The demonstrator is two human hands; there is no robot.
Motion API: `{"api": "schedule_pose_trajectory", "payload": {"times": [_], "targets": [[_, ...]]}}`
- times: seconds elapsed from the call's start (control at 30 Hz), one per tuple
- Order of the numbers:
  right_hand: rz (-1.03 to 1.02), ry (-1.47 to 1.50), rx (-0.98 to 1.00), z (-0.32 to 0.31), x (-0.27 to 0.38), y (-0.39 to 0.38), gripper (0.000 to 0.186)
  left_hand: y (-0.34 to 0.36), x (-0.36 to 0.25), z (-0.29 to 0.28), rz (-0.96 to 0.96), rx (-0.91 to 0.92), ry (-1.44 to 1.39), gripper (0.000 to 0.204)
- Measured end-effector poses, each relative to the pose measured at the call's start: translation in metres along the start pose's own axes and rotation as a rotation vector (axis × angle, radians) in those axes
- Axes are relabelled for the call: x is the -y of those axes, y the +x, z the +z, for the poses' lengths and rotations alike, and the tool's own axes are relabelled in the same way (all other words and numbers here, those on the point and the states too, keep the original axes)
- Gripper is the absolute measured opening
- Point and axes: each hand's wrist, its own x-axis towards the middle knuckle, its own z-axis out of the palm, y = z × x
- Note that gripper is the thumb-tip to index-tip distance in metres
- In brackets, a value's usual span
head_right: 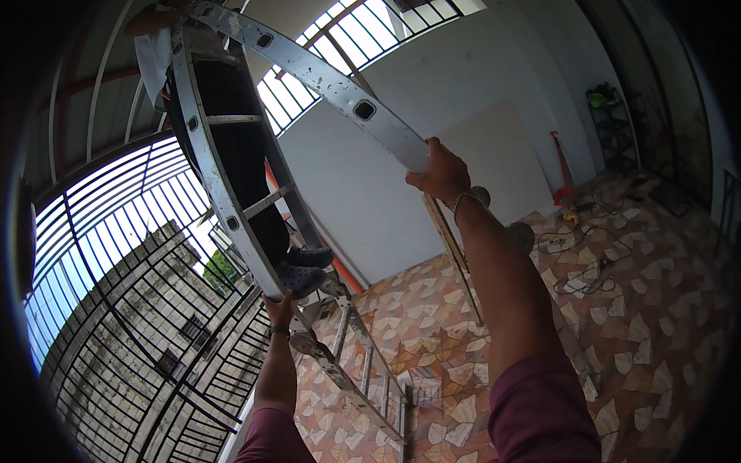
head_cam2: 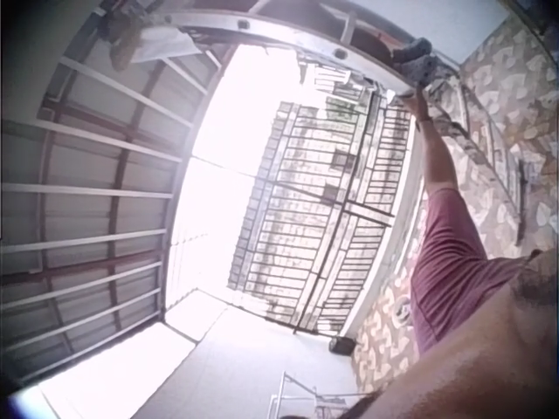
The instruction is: Assist a co-worker in installing metal ceiling tracks by steadying the ladder and handing up materials and tools.
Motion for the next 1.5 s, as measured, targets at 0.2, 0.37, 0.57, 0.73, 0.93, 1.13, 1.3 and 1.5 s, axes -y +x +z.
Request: {"api": "schedule_pose_trajectory", "payload": {"times": [0.2,0.37,0.57,0.73,0.93,1.13,1.3,1.5], "targets": [[0.004,0.037,0.017,0.000,0.002,-0.001,0.062,0.004,0.009,-0.002,0.029,-0.010,-0.043,0.066],[0.003,0.021,0.004,0.000,-0.003,0.000,0.062,0.004,0.006,0.003,0.010,0.009,-0.041,0.067],[0.003,0.022,0.018,0.000,0.000,0.001,0.061,0.007,0.014,0.001,0.029,-0.007,-0.044,0.070],[-0.005,0.024,-0.002,0.000,-0.002,0.000,0.060,0.001,0.003,0.001,0.019,-0.020,-0.016,0.071],[-0.008,0.017,0.004,0.001,-0.001,0.001,0.060,0.000,0.003,-0.001,0.007,-0.010,-0.006,0.071],[0.002,-0.004,0.004,0.002,-0.002,0.001,0.061,0.000,0.001,0.001,0.027,-0.020,-0.009,0.070],[0.010,0.002,0.027,0.003,0.002,0.000,0.060,0.003,0.011,-0.003,0.042,-0.024,-0.063,0.066],[-0.006,-0.003,-0.024,0.000,-0.006,0.002,0.062,0.005,0.008,0.008,0.043,0.019,-0.102,0.068]]}}
